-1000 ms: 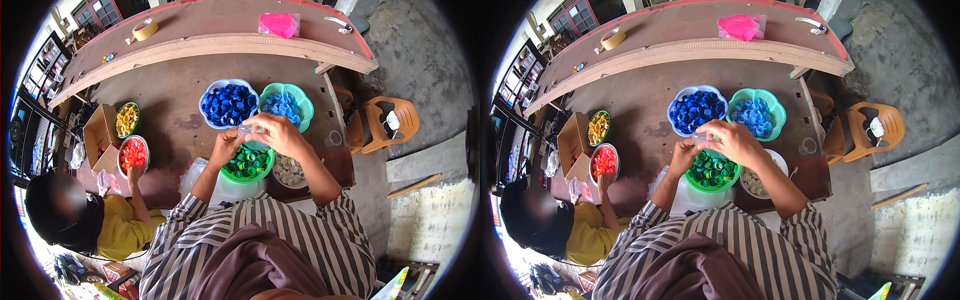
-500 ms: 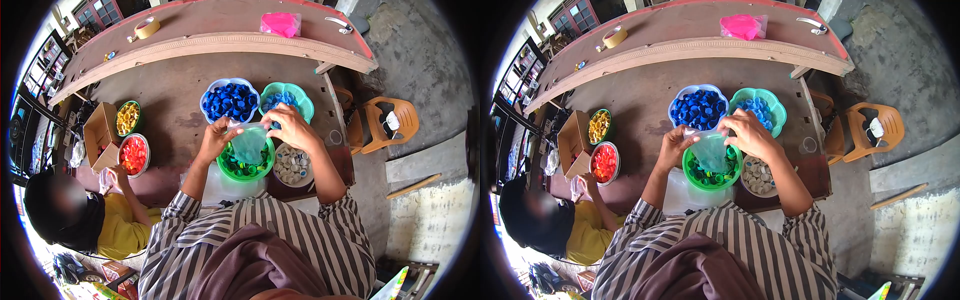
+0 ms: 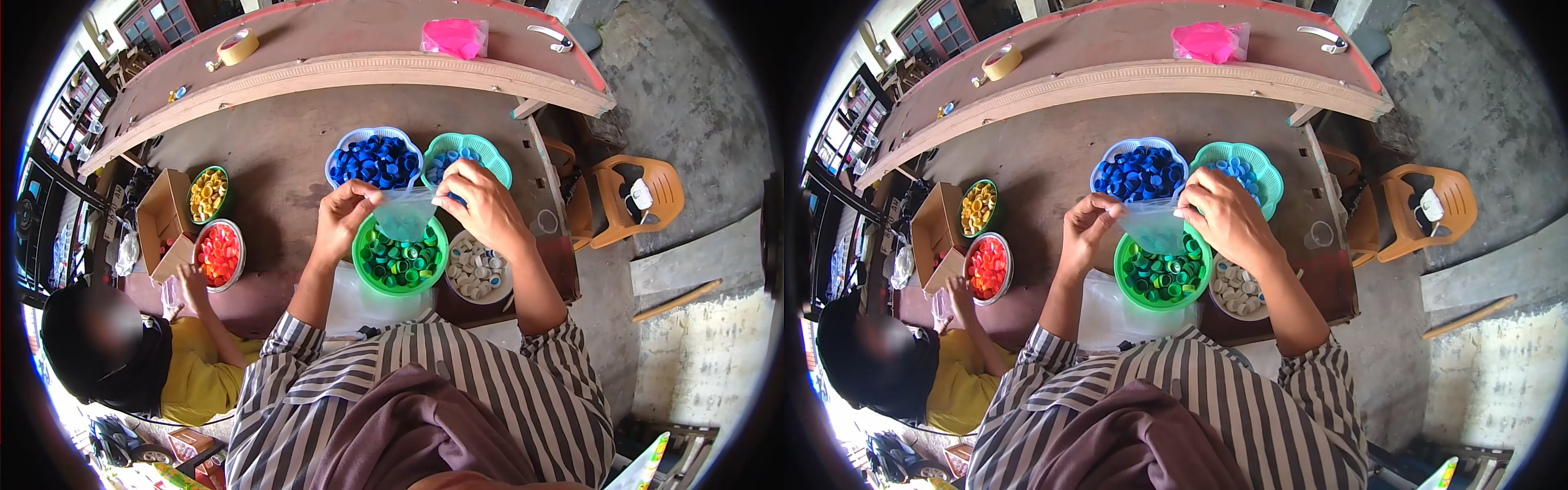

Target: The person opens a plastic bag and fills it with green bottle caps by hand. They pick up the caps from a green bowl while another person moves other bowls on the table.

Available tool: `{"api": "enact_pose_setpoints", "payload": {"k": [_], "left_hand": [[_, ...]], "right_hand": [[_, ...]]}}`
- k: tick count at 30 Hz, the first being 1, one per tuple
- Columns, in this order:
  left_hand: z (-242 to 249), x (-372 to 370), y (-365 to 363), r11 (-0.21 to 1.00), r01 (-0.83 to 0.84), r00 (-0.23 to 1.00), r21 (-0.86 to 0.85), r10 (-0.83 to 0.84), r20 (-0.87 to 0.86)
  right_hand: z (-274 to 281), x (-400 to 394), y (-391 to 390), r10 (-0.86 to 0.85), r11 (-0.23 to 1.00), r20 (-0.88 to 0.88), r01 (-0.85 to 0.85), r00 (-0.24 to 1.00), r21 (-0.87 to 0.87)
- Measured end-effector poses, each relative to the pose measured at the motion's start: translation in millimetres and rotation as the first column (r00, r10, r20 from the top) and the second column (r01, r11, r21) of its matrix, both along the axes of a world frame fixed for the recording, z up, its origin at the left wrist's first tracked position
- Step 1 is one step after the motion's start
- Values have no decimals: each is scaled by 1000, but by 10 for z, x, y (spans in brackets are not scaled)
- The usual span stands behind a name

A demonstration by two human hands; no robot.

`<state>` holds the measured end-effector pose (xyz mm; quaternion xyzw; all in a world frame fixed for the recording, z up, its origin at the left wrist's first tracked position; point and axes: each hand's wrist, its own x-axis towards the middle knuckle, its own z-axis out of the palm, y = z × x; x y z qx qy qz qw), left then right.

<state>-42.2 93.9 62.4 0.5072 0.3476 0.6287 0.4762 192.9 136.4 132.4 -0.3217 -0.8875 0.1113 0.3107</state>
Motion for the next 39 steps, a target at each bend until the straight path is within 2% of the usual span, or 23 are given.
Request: {"api": "enact_pose_setpoints", "payload": {"k": [2,4,6,8,11,13,14,16,18,20,21,22,24,25,26,28,30,31,34,35,36,38,39], "left_hand": [[56,-7,-18,996,-64,995,-59,60,-75],[53,20,-12,996,-85,995,4,85,-53],[72,32,-25,977,-169,979,127,181,-91],[114,30,-57,980,-173,980,98,181,-85],[103,-6,-83,985,-144,978,95,156,-136],[55,-4,-103,993,-110,993,39,111,-43],[55,6,-128,994,-108,993,34,110,-44],[81,41,-153,992,-127,990,21,128,-53],[98,85,-200,991,-133,990,-14,133,-43],[93,99,-233,989,-137,990,-47,135,-37],[79,92,-235,989,-138,990,-42,137,-29],[56,88,-236,989,-140,990,-37,139,-20],[-41,96,-219,992,-126,992,-30,125,-15],[-73,111,-219,990,-124,992,-69,124,-4],[-127,104,-224,987,-121,992,-107,122,5],[-262,-6,-253,990,-62,998,-125,62,-8],[-164,-17,-331,999,14,1000,50,-14,3],[-177,-22,-361,999,17,1000,46,-18,4],[-308,-89,-416,994,84,981,-70,-94,-169],[-351,-154,-449,965,112,933,-238,-185,-308],[-410,-171,-481,965,115,933,-235,-186,-309],[-463,-156,-588,948,91,970,-305,-154,-190],[-444,-145,-646,963,56,974,-264,-111,-200]], "right_hand": [[34,23,-34,-12,1000,-2,12,1000,26],[39,43,-27,-19,998,-1,19,1000,52],[-8,60,-51,10,1000,-118,-9,993,5],[-25,64,-54,-22,999,-149,28,989,43],[-82,88,-97,-17,997,-122,8,992,-71],[-98,90,-109,17,991,-235,-49,972,-129],[-112,96,-135,15,990,-235,-47,972,-133],[-127,115,-169,-44,964,-256,-26,966,-264],[-190,117,-191,-37,960,-298,-49,954,-274],[-230,68,-215,-53,938,-465,-116,884,-327],[-297,115,-179,-23,891,-483,-201,875,-407],[-477,107,-133,-54,812,-632,-334,773,-478],[-663,-10,-183,-108,765,-666,-366,738,-529],[-889,16,-159,-58,725,-611,-387,789,-569],[-1098,52,-118,-28,581,-524,-412,851,-702],[-1167,-35,-190,-130,565,-456,-312,881,-764],[-1105,-104,-267,-133,571,-515,-359,847,-738],[-1077,-130,-307,-134,580,-571,-403,810,-708],[-1033,-207,-367,-71,580,-599,-456,798,-675],[-1043,-225,-387,-74,560,-591,-457,803,-691],[-1046,-230,-401,-74,563,-592,-456,803,-689],[-1046,-208,-475,-164,512,-591,-443,790,-735],[-981,-141,-515,-228,540,-571,-385,789,-748]]}}
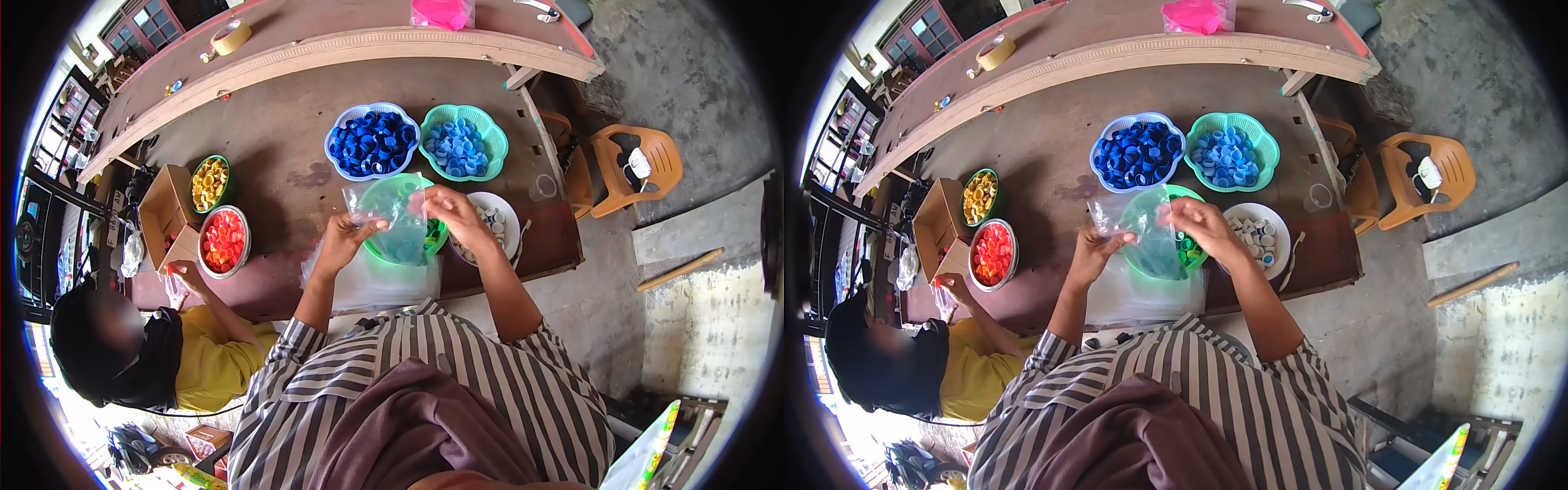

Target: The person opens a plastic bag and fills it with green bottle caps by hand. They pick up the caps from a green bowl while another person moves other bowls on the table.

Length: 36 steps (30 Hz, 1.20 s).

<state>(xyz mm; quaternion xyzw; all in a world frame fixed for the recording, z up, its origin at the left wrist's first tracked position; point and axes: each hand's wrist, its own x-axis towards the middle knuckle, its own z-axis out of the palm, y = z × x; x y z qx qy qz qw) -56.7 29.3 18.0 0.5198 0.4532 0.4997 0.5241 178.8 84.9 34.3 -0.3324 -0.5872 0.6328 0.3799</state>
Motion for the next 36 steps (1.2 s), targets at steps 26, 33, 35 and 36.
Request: {"api": "enact_pose_setpoints", "payload": {"k": [26,33,35,36], "left_hand": [[153,-499,-310,920,-391,918,-37,387,-81],[117,-413,-58,934,-355,934,-32,354,-51],[110,-370,-9,952,-305,952,-33,303,-49],[103,-360,-5,953,-299,954,-50,296,-51]], "right_hand": [[-2090,450,1645,-742,386,68,508,667,-770],[-2127,877,1676,-776,403,84,594,625,-697],[-2140,1005,1596,-792,380,86,598,605,-706],[-2126,1056,1579,-758,393,207,687,618,-611]]}}
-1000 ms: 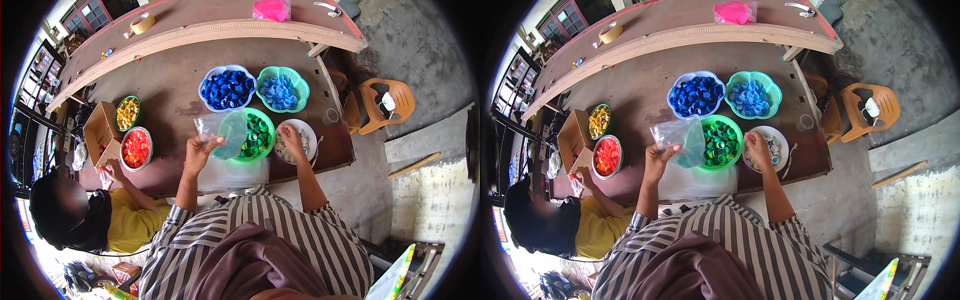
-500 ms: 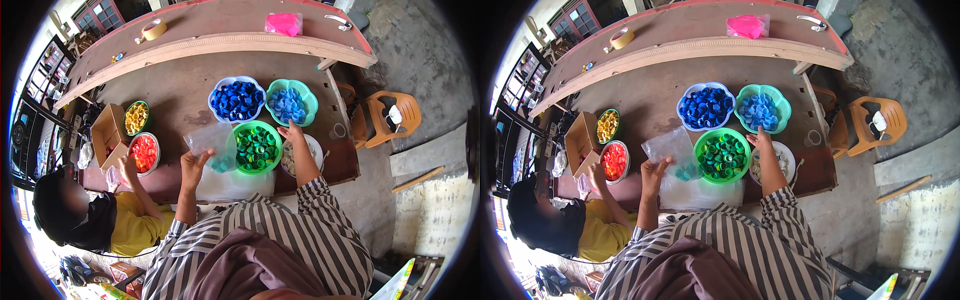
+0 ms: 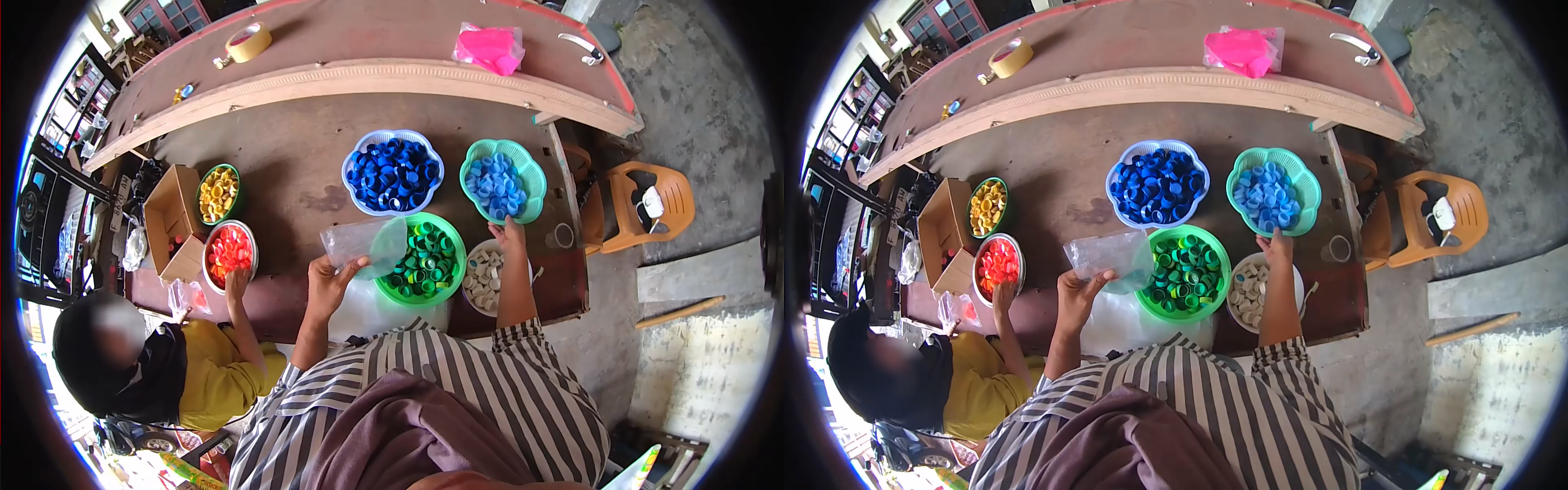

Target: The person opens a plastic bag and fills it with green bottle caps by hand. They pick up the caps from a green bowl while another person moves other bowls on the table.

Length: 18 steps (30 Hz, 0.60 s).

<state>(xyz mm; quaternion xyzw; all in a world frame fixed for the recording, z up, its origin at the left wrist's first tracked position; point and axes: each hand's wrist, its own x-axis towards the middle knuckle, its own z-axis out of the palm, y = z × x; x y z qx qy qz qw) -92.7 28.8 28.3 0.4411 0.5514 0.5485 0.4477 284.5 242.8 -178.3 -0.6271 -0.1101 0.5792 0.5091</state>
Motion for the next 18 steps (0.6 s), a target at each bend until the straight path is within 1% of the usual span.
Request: {"api": "enact_pose_setpoints", "payload": {"k": [1,2,3,4,5,6,7,9,11,13,14,15,17,18], "left_hand": [[1,10,18,1000,18,1000,5,-18,-22],[1,19,53,999,35,998,19,-34,-46],[-12,26,77,999,38,998,22,-37,-45],[-33,31,77,999,29,999,24,-29,-25],[-43,31,79,999,22,1000,23,-21,-7],[-43,29,88,999,26,1000,22,-26,-8],[-44,29,86,999,35,999,14,-35,-14],[-44,40,61,999,49,999,1,-49,-19],[-20,52,41,999,43,999,-29,-44,-22],[-10,50,-1,999,34,998,-31,-35,-48],[-5,43,-21,999,21,997,-35,-23,-75],[1,42,-35,999,30,996,-36,-33,-77],[0,50,-69,1000,6,999,-20,-7,-48],[-5,55,-71,1000,9,999,-21,-10,-46]], "right_hand": [[24,40,-14,52,998,160,-49,986,-25],[54,59,-51,79,994,500,-105,862,23],[127,-55,-96,75,994,501,-102,862,26],[149,-283,-163,-155,938,847,-194,509,288],[216,-533,-236,-453,810,890,-391,55,437],[357,-747,-277,-266,812,950,-492,164,313],[450,-951,-286,-56,777,968,-598,246,197],[444,-1311,-182,209,759,950,-651,232,-8],[368,-1601,-32,291,782,947,-604,137,-153],[36,-1756,199,361,798,870,-594,334,-103],[37,-1763,295,436,736,819,-671,374,-86],[25,-1742,341,434,742,818,-665,379,-86],[-25,-1699,398,542,766,563,-642,624,-26],[-49,-1710,452,466,794,684,-606,562,-43]]}}
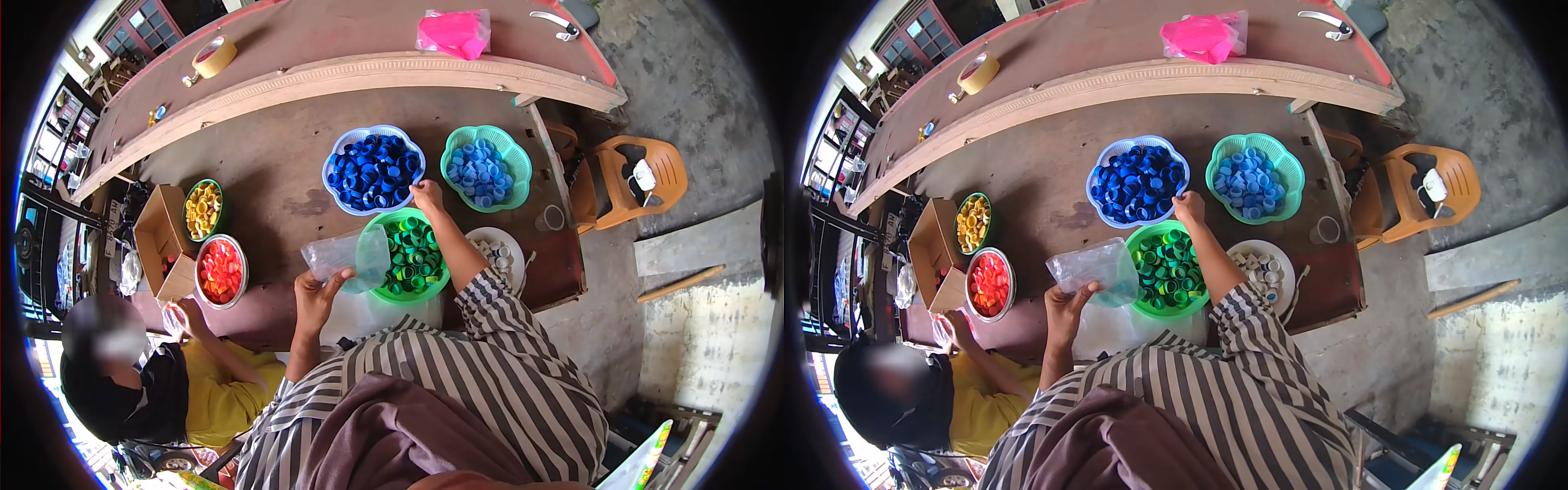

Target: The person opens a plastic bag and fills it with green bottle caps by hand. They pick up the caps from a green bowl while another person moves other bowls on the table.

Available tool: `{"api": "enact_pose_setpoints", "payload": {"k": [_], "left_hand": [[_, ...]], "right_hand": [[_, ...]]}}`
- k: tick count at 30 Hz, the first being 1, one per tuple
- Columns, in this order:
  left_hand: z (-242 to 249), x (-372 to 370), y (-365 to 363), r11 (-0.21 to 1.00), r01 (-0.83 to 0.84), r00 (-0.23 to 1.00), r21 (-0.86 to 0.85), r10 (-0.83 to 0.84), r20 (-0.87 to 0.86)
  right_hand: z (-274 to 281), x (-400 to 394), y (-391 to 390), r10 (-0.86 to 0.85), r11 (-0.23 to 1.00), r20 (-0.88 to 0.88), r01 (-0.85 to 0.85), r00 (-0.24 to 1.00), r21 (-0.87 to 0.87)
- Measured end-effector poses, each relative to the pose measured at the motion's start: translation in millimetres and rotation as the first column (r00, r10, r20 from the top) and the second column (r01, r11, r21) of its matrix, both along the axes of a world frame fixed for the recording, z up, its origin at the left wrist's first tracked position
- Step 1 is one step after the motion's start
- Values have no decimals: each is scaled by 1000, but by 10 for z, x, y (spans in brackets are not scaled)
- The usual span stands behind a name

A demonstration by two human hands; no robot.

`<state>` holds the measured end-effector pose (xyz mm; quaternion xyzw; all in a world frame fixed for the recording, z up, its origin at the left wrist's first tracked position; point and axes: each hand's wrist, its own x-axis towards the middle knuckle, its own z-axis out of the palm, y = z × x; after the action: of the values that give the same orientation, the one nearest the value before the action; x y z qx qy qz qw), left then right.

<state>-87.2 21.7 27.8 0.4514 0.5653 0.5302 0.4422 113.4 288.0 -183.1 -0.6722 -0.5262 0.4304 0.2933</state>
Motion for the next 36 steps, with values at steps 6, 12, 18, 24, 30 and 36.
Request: {"api": "enact_pose_setpoints", "payload": {"k": [6,12,18,24,30,36], "left_hand": [[-10,65,9,999,-23,999,-33,24,24],[-131,238,210,998,57,998,8,-57,32],[-155,460,518,982,172,980,80,-179,87],[-668,541,43,920,374,920,118,-351,-176],[-1217,527,-623,832,536,799,141,-446,-403],[-1404,487,-907,911,412,840,3,-378,-389]], "right_hand": [[24,389,138,6,990,315,-51,949,134],[651,681,-362,296,942,67,-303,953,147],[1698,818,-1392,721,693,-334,-652,607,310],[1226,895,-2155,533,742,100,-521,840,423],[731,935,-2850,489,677,308,-578,816,455],[682,909,-3146,417,708,282,-503,864,496]]}}
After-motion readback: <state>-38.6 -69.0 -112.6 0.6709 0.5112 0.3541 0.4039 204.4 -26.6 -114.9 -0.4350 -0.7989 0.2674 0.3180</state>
